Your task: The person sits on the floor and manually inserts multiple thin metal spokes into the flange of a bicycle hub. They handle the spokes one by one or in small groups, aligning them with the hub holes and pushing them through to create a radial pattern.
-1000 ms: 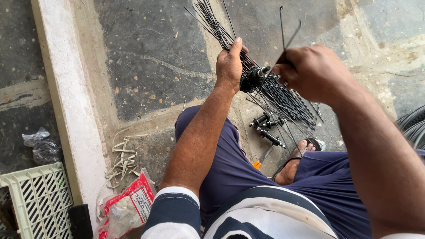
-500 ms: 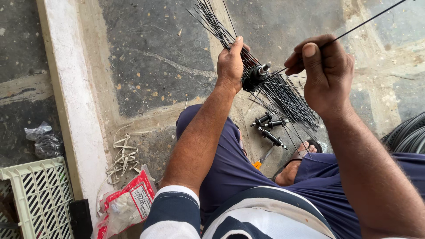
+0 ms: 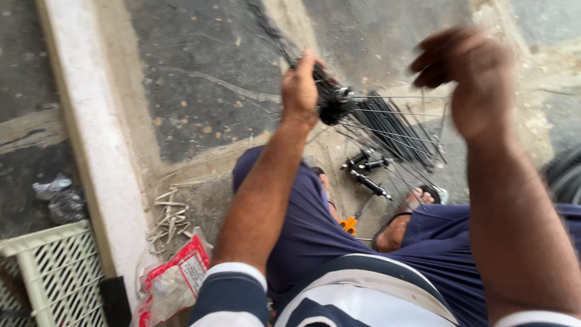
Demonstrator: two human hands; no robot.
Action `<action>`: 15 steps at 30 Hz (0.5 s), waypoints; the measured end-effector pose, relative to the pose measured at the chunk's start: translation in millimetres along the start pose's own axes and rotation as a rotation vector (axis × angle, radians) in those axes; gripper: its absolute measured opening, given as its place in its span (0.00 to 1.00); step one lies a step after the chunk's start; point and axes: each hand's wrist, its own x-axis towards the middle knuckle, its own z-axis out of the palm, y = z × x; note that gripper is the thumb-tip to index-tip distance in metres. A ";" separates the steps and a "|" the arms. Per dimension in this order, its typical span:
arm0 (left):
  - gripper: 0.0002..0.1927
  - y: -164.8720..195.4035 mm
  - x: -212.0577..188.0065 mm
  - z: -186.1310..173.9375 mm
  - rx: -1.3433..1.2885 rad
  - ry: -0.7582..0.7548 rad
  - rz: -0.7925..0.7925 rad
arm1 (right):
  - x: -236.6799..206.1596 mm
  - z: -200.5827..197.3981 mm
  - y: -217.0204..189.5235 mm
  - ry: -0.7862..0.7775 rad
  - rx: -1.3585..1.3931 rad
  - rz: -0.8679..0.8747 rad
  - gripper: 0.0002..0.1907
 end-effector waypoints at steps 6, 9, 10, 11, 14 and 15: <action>0.14 15.7 -8.1 1.2 0.034 0.124 0.103 | -0.6 -97.2 144.7 0.599 0.122 0.286 0.17; 0.14 21.4 -9.6 7.4 0.056 0.142 0.131 | -31.9 -103.7 221.1 0.588 -0.541 0.776 0.10; 0.14 22.1 -9.1 10.5 0.050 0.153 0.136 | -40.5 -98.8 237.1 0.512 -0.724 0.672 0.10; 0.14 21.9 -8.9 13.4 0.044 0.166 0.141 | -53.8 -97.1 252.9 0.392 -0.925 0.689 0.18; 0.15 20.1 -6.3 21.3 0.062 0.125 0.147 | -65.9 -87.5 291.6 0.286 -1.049 0.577 0.15; 0.15 19.7 -5.6 22.3 0.078 0.119 0.147 | -64.0 -84.4 300.1 0.257 -1.054 0.488 0.13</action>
